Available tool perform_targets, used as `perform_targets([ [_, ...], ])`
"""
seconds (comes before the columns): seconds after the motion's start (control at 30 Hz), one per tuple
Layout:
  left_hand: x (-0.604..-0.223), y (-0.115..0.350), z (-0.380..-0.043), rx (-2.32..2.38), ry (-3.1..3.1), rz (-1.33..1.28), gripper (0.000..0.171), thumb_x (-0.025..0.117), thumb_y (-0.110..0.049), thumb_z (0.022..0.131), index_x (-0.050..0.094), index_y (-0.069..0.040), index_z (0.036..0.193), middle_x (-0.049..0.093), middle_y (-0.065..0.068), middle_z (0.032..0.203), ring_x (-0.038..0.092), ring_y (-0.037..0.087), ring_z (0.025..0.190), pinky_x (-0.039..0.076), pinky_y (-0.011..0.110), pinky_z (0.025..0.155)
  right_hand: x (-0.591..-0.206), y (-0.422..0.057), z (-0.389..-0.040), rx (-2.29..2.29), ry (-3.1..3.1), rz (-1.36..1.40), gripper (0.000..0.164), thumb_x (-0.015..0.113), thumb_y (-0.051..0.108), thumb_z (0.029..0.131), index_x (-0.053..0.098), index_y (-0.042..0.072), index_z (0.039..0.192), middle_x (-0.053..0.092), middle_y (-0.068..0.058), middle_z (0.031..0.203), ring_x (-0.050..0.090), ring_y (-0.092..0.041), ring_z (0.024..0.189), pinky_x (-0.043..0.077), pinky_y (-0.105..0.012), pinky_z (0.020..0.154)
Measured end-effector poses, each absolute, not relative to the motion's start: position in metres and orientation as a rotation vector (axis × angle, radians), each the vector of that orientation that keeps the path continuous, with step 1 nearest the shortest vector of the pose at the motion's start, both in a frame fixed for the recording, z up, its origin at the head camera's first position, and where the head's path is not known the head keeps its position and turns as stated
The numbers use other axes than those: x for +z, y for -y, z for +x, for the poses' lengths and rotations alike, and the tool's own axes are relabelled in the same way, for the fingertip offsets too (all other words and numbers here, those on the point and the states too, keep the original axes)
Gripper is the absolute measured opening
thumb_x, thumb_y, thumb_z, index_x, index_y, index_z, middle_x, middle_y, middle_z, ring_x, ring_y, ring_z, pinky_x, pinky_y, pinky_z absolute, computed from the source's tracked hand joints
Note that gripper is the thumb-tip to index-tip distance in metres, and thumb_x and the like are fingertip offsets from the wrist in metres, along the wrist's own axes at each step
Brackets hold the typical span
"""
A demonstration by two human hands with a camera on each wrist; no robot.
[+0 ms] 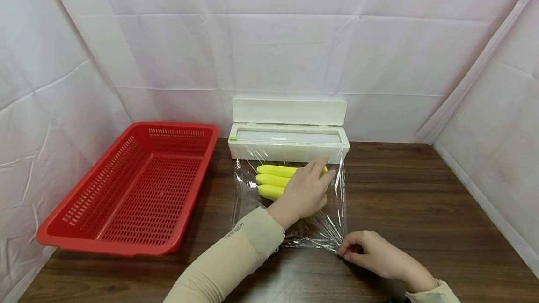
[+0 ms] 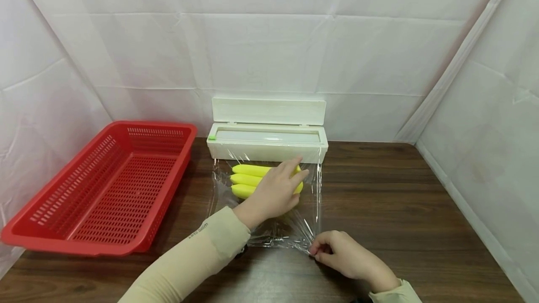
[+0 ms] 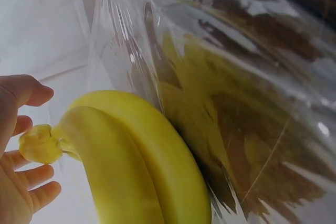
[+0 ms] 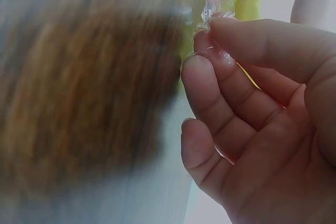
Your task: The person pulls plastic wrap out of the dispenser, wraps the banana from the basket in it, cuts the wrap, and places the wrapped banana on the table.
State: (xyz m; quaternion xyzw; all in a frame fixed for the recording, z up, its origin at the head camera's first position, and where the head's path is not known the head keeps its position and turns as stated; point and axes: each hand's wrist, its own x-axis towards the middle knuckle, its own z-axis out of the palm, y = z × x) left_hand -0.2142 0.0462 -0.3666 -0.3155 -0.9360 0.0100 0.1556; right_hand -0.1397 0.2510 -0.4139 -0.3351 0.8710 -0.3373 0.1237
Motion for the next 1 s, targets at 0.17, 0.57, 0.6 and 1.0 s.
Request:
perform_targets([
  [0.17,-0.367,-0.047,-0.213,0.035,2.688,-0.902,0.063,0.063,-0.032,0.086,0.04,-0.021,0.143,0.018,0.01,0.157,0.039,0.024,0.135,0.042,0.035,0.103,-0.414,-0.251,-0.141,-0.984,-2.533,-0.965,0.007,0.064,0.009,0.087,0.068,0.013,0.089,0.064,0.01,0.083,0.052,0.007,0.074,0.047,-0.019,0.062],
  [0.57,-0.366,-0.04,-0.212,-0.012,2.684,-0.875,0.08,0.065,-0.028,0.084,0.021,-0.025,0.151,0.021,0.009,0.156,0.039,0.021,0.132,0.045,0.031,0.099,-0.413,-0.251,-0.142,-1.003,-2.537,-0.976,0.007,0.063,0.007,0.087,0.068,0.013,0.088,0.063,0.011,0.079,0.052,0.007,0.072,0.046,-0.019,0.06],
  [0.6,-0.366,-0.039,-0.211,-0.01,2.675,-0.876,0.081,0.064,-0.028,0.084,0.019,-0.025,0.151,0.022,0.009,0.155,0.04,0.02,0.132,0.045,0.031,0.098,-0.413,-0.251,-0.142,-1.004,-2.539,-0.976,0.007,0.063,0.007,0.087,0.068,0.013,0.088,0.063,0.011,0.079,0.052,0.007,0.072,0.046,-0.019,0.06],
  [1.0,-0.365,-0.031,-0.202,-0.026,2.708,-0.893,0.077,0.064,-0.037,0.083,0.026,-0.025,0.149,0.023,0.011,0.156,0.037,0.029,0.135,0.042,0.039,0.103,-0.414,-0.25,-0.14,-0.994,-2.546,-0.95,0.005,0.064,0.01,0.088,0.068,0.013,0.088,0.064,0.011,0.081,0.052,0.007,0.072,0.046,-0.019,0.061],
])
